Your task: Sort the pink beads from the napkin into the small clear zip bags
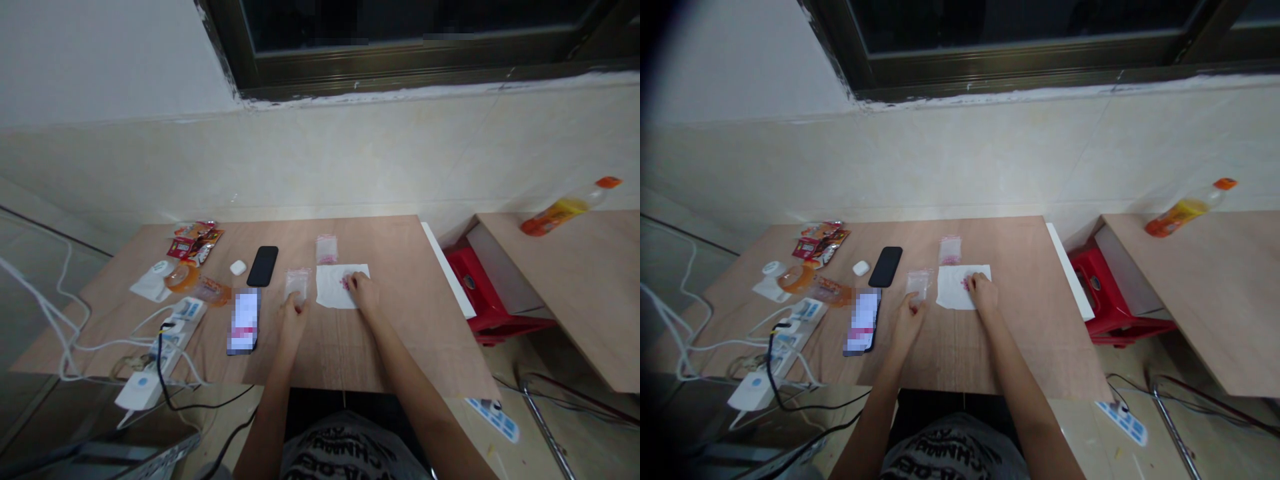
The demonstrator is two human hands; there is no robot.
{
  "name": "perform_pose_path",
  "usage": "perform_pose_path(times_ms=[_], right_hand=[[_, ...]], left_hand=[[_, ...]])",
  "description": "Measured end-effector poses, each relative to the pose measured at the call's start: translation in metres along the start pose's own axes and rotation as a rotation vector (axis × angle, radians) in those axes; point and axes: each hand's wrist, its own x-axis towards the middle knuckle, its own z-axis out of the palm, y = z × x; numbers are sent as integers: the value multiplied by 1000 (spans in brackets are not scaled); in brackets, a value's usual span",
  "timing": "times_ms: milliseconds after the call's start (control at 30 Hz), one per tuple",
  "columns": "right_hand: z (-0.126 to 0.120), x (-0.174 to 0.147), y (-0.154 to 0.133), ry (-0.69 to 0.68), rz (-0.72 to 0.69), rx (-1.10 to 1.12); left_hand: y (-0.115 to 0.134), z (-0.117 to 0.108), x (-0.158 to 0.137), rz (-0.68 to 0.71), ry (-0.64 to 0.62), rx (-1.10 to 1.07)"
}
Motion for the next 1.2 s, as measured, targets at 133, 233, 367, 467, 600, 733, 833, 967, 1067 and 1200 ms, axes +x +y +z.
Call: perform_pose_path(times_ms=[133, 233, 367, 467, 600, 733, 833, 967, 1067, 1200], right_hand=[[-3, 0, -5, -22, 12, -67], [-8, -1, -9, -61, 25, -90], [-16, -2, -14, -112, 47, -124], [-20, -3, -16, -138, 65, -147], [-21, -3, -17, -142, 70, -174], [-21, -3, -17, -136, 71, -183], [-20, -2, -16, -136, 71, -184], [-19, -2, -15, -115, 62, -171], [-18, -2, -14, -99, 59, -166], [-18, -3, -14, -79, 55, -164]], left_hand=[[14, 6, 4, 164, -3, 16], [32, 15, 11, 315, -12, 96], [52, 29, 22, 461, -46, 286], [60, 40, 33, 504, -92, 412], [65, 51, 50, 478, -156, 542], [68, 53, 64, 468, -234, 606], [69, 52, 72, 469, -252, 610], [68, 52, 77, 481, -247, 608], [67, 53, 77, 499, -244, 613], [65, 54, 76, 531, -217, 626]])
